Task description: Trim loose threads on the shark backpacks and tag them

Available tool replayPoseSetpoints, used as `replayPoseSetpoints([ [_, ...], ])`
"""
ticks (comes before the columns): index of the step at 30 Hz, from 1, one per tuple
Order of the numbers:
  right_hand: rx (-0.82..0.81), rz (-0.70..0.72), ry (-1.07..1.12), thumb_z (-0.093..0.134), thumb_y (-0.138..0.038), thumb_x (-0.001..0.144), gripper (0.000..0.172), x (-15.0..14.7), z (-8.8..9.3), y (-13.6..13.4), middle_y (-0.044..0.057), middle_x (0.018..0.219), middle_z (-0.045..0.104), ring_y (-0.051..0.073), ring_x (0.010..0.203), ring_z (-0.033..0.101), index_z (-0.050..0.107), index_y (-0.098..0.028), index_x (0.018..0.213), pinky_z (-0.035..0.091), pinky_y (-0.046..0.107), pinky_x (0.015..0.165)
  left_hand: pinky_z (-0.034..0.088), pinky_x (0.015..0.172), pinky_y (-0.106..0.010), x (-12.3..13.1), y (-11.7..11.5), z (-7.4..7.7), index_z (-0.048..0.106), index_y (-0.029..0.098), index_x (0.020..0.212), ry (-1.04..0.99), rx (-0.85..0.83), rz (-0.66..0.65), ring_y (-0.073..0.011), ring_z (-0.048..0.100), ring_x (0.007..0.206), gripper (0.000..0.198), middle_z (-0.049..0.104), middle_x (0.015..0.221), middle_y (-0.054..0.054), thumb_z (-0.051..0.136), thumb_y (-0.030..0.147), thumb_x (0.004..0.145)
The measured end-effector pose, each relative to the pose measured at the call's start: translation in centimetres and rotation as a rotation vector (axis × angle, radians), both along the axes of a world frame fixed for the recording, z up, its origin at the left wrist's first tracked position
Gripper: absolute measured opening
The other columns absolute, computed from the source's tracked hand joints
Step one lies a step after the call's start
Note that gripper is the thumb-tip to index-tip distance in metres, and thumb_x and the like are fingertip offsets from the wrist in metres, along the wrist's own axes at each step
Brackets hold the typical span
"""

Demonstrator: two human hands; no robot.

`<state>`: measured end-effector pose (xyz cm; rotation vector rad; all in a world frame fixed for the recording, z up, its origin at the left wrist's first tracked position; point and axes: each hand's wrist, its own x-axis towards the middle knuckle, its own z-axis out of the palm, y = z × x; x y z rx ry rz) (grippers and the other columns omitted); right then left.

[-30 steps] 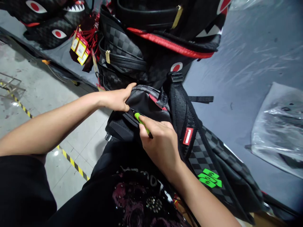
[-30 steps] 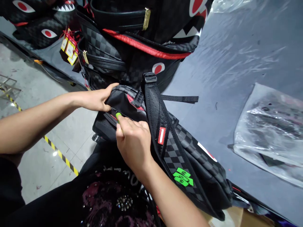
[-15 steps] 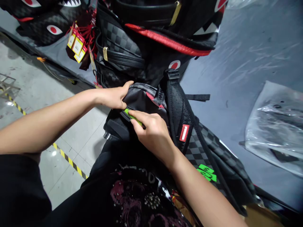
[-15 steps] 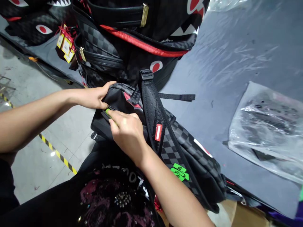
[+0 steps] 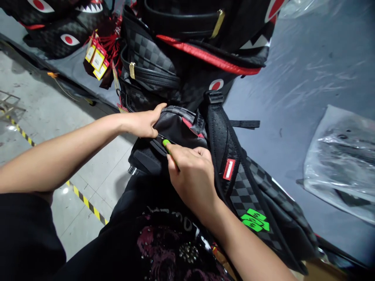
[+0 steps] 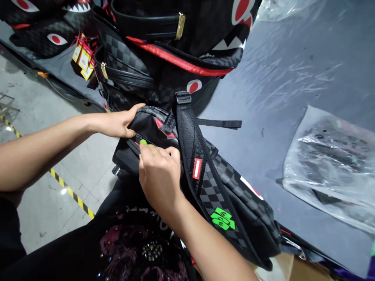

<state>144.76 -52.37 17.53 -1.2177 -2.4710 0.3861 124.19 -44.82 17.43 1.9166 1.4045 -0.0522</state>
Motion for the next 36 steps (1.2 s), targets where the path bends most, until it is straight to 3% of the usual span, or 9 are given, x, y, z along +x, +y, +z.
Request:
replayPoseSetpoints([
  [7, 0.024, -0.050, 0.028, 0.049, -0.015, 0.095, 0.030, 0.4, -0.3, -0.4, 0.009, 0.116, 0.072, 0.019, 0.100, 0.067, 0.065, -0.016, 0.120, 0.035, 0.036, 0.080, 0.045, 0.078, -0.026, 0.6, -0.3, 0.6, -0.011, 0.011, 0.150, 0.087, 0.014, 0.038, -0.0192, 0.062, 0.087, 0.106, 0.065, 0.110, -0.009, 0.059, 0.033, 0.074],
  [12, 0.049, -0.065, 0.059, 0.049, -0.016, 0.095, 0.029, 0.5, -1.0, -0.4, 0.010, 0.114, 0.072, 0.019, 0.099, 0.068, 0.067, -0.016, 0.118, 0.036, 0.036, 0.082, 0.043, 0.087, -0.028, 1.7, -0.5, 0.6, -0.011, 0.011, 0.150, 0.200, 0.067, 0.096, -0.0269, 0.060, 0.107, 0.119, 0.063, 0.118, -0.014, 0.070, 0.045, 0.070],
  [15, 0.065, -0.069, 0.076, 0.049, -0.015, 0.095, 0.029, 0.6, -1.2, -0.3, 0.010, 0.114, 0.072, 0.019, 0.098, 0.069, 0.066, -0.016, 0.118, 0.037, 0.036, 0.081, 0.042, 0.090, -0.028, 2.3, -0.6, 0.5, -0.008, 0.010, 0.151, 0.262, 0.118, 0.140, -0.0288, 0.058, 0.114, 0.119, 0.061, 0.121, -0.016, 0.072, 0.041, 0.069],
  [25, -0.046, 0.063, 0.046, 0.054, -0.016, 0.091, 0.026, 1.9, 0.4, 0.6, 0.007, 0.107, 0.075, 0.019, 0.091, 0.072, 0.069, -0.018, 0.113, 0.043, 0.033, 0.079, 0.045, 0.084, -0.028, 1.2, -0.4, 1.2, -0.011, 0.012, 0.150, 0.166, 0.006, 0.053, -0.0233, 0.063, 0.098, 0.109, 0.065, 0.110, -0.009, 0.062, 0.033, 0.073],
  [31, 0.030, 0.007, 0.080, 0.049, -0.019, 0.096, 0.028, 0.5, -1.0, 0.3, 0.009, 0.113, 0.073, 0.018, 0.096, 0.070, 0.067, -0.016, 0.117, 0.040, 0.034, 0.082, 0.044, 0.085, -0.027, 1.2, -0.3, 1.1, -0.011, 0.012, 0.151, 0.182, 0.014, 0.059, -0.0244, 0.061, 0.105, 0.108, 0.062, 0.120, -0.013, 0.063, 0.037, 0.075],
  [36, 0.058, -0.002, 0.116, 0.046, -0.019, 0.098, 0.029, 0.5, -1.9, 0.2, 0.010, 0.117, 0.071, 0.018, 0.104, 0.068, 0.066, -0.015, 0.119, 0.038, 0.034, 0.083, 0.040, 0.096, -0.031, 2.4, -0.6, 0.7, -0.018, 0.010, 0.149, 0.297, 0.072, 0.116, -0.0311, 0.054, 0.121, 0.126, 0.057, 0.129, -0.019, 0.072, 0.048, 0.070],
])
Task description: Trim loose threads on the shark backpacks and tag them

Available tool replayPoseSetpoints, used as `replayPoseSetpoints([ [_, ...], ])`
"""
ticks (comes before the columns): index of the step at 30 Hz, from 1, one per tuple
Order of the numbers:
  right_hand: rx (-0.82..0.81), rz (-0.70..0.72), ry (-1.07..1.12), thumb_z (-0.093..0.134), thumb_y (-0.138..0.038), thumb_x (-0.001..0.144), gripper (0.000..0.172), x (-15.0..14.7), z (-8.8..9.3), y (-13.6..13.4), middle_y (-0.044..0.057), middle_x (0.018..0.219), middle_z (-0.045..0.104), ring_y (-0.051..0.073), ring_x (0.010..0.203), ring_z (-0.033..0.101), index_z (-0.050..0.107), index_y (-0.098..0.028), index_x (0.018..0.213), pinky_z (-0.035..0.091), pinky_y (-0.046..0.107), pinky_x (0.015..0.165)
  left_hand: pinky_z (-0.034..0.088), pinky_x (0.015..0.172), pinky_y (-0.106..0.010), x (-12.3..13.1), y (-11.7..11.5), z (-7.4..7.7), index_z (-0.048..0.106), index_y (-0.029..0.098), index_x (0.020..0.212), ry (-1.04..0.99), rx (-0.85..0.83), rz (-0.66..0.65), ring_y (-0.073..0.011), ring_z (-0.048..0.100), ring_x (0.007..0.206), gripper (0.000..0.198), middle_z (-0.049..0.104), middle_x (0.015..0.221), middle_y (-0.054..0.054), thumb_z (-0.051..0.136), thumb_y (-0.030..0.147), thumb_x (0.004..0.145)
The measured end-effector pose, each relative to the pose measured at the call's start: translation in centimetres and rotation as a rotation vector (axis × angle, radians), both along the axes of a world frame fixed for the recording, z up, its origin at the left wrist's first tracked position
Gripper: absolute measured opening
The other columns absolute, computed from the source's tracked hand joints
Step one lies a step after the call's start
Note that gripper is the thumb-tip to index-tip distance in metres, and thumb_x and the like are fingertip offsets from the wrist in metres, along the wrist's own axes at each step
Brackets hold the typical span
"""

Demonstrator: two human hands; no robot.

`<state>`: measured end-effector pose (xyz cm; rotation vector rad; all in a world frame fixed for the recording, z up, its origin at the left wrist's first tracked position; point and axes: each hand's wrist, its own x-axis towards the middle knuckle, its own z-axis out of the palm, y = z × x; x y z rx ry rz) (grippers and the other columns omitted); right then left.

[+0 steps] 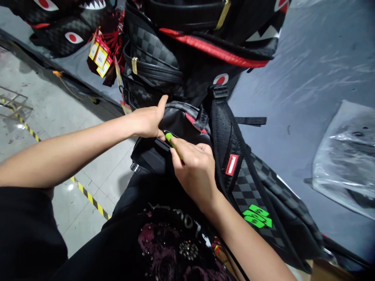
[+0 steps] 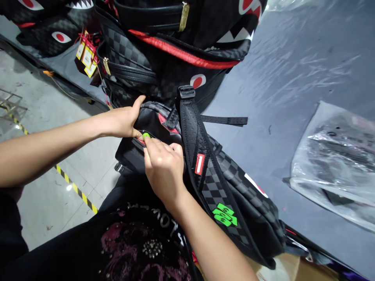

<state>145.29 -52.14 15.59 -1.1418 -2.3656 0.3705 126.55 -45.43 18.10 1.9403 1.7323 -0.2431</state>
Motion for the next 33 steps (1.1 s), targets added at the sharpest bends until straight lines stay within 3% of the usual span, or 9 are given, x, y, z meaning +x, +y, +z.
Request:
replayPoseSetpoints([
  [4, -0.002, 0.011, 0.017, 0.050, -0.018, 0.096, 0.028, 0.4, 0.3, 0.2, 0.010, 0.116, 0.072, 0.019, 0.102, 0.069, 0.066, -0.016, 0.118, 0.040, 0.033, 0.080, 0.039, 0.098, -0.034, 0.6, -0.2, 0.2, -0.017, 0.008, 0.150, 0.099, 0.015, 0.038, -0.0325, 0.055, 0.122, 0.120, 0.058, 0.127, -0.020, 0.069, 0.042, 0.074],
  [11, -0.021, 0.034, 0.001, 0.055, -0.016, 0.091, 0.026, 1.3, 1.4, 0.2, 0.006, 0.110, 0.074, 0.020, 0.094, 0.072, 0.068, -0.018, 0.113, 0.045, 0.033, 0.078, 0.045, 0.086, -0.026, -0.4, 0.1, 1.3, -0.011, 0.013, 0.151, -0.012, -0.072, -0.034, -0.0252, 0.062, 0.109, 0.109, 0.066, 0.112, -0.011, 0.063, 0.035, 0.076],
  [22, -0.050, 0.016, 0.054, 0.055, -0.018, 0.092, 0.025, 0.0, 0.8, 0.8, 0.005, 0.109, 0.074, 0.018, 0.092, 0.072, 0.069, -0.018, 0.112, 0.045, 0.032, 0.080, 0.046, 0.080, -0.026, -0.9, 0.4, 1.1, -0.010, 0.011, 0.151, -0.047, -0.094, -0.066, -0.0251, 0.064, 0.103, 0.107, 0.067, 0.106, -0.010, 0.061, 0.036, 0.075],
  [26, -0.109, 0.076, 0.047, 0.057, -0.019, 0.091, 0.025, 0.0, 1.0, 0.9, 0.003, 0.109, 0.074, 0.017, 0.093, 0.072, 0.070, -0.021, 0.112, 0.046, 0.030, 0.080, 0.047, 0.079, -0.026, -1.1, 0.6, 1.2, -0.010, 0.010, 0.150, -0.066, -0.109, -0.080, -0.0250, 0.065, 0.100, 0.106, 0.067, 0.105, -0.010, 0.060, 0.035, 0.075],
  [30, -0.073, 0.005, 0.040, 0.053, -0.017, 0.093, 0.027, -0.5, 1.0, 0.9, 0.006, 0.112, 0.073, 0.018, 0.097, 0.071, 0.069, -0.018, 0.114, 0.046, 0.031, 0.082, 0.047, 0.079, -0.026, -1.2, 0.7, 1.2, -0.009, 0.009, 0.151, -0.073, -0.116, -0.082, -0.0253, 0.065, 0.099, 0.105, 0.067, 0.105, -0.011, 0.060, 0.034, 0.074],
  [33, -0.138, 0.089, 0.034, 0.054, -0.018, 0.092, 0.026, -0.8, 1.1, 1.2, 0.005, 0.111, 0.074, 0.017, 0.098, 0.071, 0.069, -0.019, 0.113, 0.047, 0.030, 0.080, 0.047, 0.080, -0.027, -1.2, 0.6, 1.1, -0.008, 0.009, 0.151, -0.082, -0.110, -0.074, -0.0254, 0.065, 0.100, 0.106, 0.067, 0.107, -0.011, 0.060, 0.033, 0.073],
])
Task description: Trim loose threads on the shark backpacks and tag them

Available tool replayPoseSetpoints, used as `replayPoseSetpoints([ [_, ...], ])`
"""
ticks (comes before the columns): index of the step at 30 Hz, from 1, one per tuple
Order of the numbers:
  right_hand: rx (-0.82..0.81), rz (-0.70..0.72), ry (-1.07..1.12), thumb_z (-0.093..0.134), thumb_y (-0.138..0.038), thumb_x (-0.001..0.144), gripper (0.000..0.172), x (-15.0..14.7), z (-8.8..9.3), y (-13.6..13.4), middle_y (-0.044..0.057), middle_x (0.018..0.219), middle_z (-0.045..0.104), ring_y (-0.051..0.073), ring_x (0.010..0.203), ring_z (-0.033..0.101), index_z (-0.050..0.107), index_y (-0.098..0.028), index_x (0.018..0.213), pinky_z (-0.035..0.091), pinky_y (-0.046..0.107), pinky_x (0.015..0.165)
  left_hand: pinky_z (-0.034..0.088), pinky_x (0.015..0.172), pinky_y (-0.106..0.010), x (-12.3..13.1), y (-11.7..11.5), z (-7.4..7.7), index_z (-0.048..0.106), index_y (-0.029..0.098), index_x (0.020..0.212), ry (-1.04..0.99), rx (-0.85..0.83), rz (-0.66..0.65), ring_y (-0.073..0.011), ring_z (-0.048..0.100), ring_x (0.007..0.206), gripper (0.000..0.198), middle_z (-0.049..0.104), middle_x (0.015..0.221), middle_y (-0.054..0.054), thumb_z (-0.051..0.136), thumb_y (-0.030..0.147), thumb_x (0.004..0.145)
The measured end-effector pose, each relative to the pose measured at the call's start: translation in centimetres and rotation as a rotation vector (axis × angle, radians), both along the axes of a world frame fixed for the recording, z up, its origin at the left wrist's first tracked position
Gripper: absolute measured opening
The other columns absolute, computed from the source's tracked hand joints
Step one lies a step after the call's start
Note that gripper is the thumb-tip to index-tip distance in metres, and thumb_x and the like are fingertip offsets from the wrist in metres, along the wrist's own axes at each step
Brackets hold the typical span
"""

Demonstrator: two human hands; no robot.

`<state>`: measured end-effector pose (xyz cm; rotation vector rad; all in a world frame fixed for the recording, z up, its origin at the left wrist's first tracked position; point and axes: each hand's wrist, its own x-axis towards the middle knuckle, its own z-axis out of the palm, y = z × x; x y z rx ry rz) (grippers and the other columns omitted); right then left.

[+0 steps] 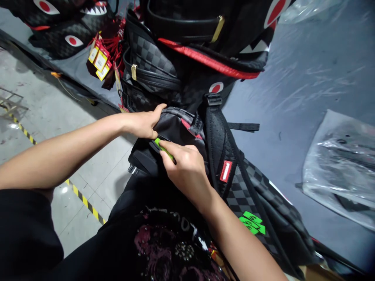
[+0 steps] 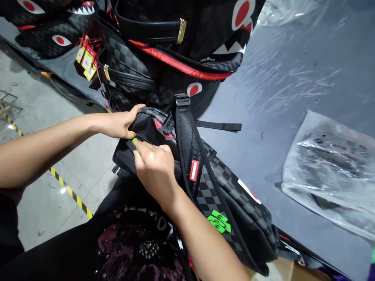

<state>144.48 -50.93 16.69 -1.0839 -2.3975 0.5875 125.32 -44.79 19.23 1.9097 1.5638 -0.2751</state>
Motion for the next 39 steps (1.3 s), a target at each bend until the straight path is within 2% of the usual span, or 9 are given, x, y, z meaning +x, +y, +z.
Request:
replayPoseSetpoints([
  [2, -0.014, 0.041, -0.004, 0.056, -0.017, 0.091, 0.026, 0.2, 0.2, 0.1, 0.003, 0.110, 0.074, 0.017, 0.096, 0.071, 0.070, -0.020, 0.113, 0.048, 0.030, 0.080, 0.047, 0.081, -0.027, 0.0, -0.1, -0.1, -0.008, 0.009, 0.151, -0.003, -0.001, 0.005, -0.0251, 0.064, 0.101, 0.105, 0.066, 0.110, -0.012, 0.059, 0.033, 0.074],
  [10, 0.117, -0.057, -0.071, 0.053, -0.016, 0.091, 0.028, 0.6, 0.2, -0.9, 0.007, 0.111, 0.073, 0.020, 0.096, 0.071, 0.068, -0.016, 0.115, 0.046, 0.034, 0.079, 0.047, 0.085, -0.025, -0.1, -0.2, -0.6, -0.012, 0.012, 0.151, -0.003, 0.014, 0.016, -0.0236, 0.061, 0.109, 0.107, 0.053, 0.137, -0.017, 0.059, 0.034, 0.074],
  [21, -0.012, -0.053, -0.017, 0.054, -0.019, 0.091, 0.028, 0.1, 0.0, -0.4, 0.005, 0.111, 0.074, 0.019, 0.097, 0.071, 0.069, -0.021, 0.115, 0.049, 0.032, 0.082, 0.047, 0.080, -0.023, -0.3, -0.4, -0.2, -0.010, 0.011, 0.151, -0.039, 0.023, 0.008, -0.0216, 0.064, 0.102, 0.105, 0.058, 0.131, -0.017, 0.057, 0.033, 0.074],
  [26, -0.146, 0.021, -0.015, 0.055, -0.022, 0.093, 0.027, 0.6, 1.9, -0.6, 0.002, 0.107, 0.075, 0.014, 0.091, 0.071, 0.069, -0.022, 0.115, 0.050, 0.024, 0.081, 0.048, 0.070, -0.025, -0.4, -1.0, 0.0, -0.008, 0.013, 0.151, -0.048, 0.047, 0.019, -0.0222, 0.067, 0.083, 0.103, 0.067, 0.113, -0.014, 0.058, 0.035, 0.075],
  [28, -0.245, -0.008, 0.040, 0.054, -0.025, 0.093, 0.028, 2.5, 3.4, -0.7, -0.001, 0.103, 0.076, 0.011, 0.083, 0.071, 0.068, -0.024, 0.117, 0.051, 0.020, 0.077, 0.049, 0.074, -0.025, -0.7, -0.9, -0.5, -0.006, 0.016, 0.150, -0.066, 0.082, 0.047, -0.0220, 0.066, 0.089, 0.100, 0.065, 0.118, -0.012, 0.058, 0.035, 0.076],
  [30, -0.255, -0.141, 0.143, 0.053, -0.026, 0.093, 0.027, 5.6, 5.0, -1.3, -0.001, 0.108, 0.074, 0.012, 0.088, 0.070, 0.067, -0.024, 0.116, 0.052, 0.021, 0.080, 0.047, 0.081, -0.027, -1.2, -0.5, -1.3, -0.003, 0.023, 0.149, -0.086, 0.118, 0.050, -0.0209, 0.064, 0.093, 0.087, 0.065, 0.119, -0.007, 0.051, 0.036, 0.082],
  [34, 0.055, -0.588, 0.318, 0.052, -0.023, 0.091, 0.018, 15.0, 7.5, -3.6, 0.008, 0.127, 0.065, 0.020, 0.116, 0.062, 0.062, -0.023, 0.107, 0.049, 0.039, 0.099, 0.043, 0.086, -0.030, -1.8, -0.2, -2.6, -0.003, 0.037, 0.145, -0.111, 0.144, 0.076, -0.0201, 0.060, 0.094, 0.075, 0.068, 0.108, 0.005, 0.044, 0.045, 0.088],
  [37, 0.371, -0.953, 0.389, 0.055, -0.028, 0.090, 0.027, 23.4, 6.6, -3.9, 0.010, 0.109, 0.071, 0.023, 0.107, 0.067, 0.052, -0.021, 0.116, 0.051, 0.042, 0.093, 0.041, 0.086, -0.030, -1.9, -0.3, -3.3, -0.002, 0.040, 0.144, -0.124, 0.157, 0.105, -0.0188, 0.059, 0.093, 0.072, 0.068, 0.101, 0.008, 0.042, 0.047, 0.087],
  [39, 0.422, -1.219, 0.275, 0.053, -0.034, 0.092, 0.034, 28.6, 4.6, -3.1, 0.009, 0.084, 0.072, 0.024, 0.084, 0.071, 0.049, -0.016, 0.121, 0.054, 0.038, 0.078, 0.042, 0.085, -0.031, -1.9, -0.3, -3.5, -0.002, 0.042, 0.143, -0.109, 0.178, 0.121, -0.0199, 0.060, 0.091, 0.074, 0.068, 0.095, 0.009, 0.043, 0.048, 0.085],
])
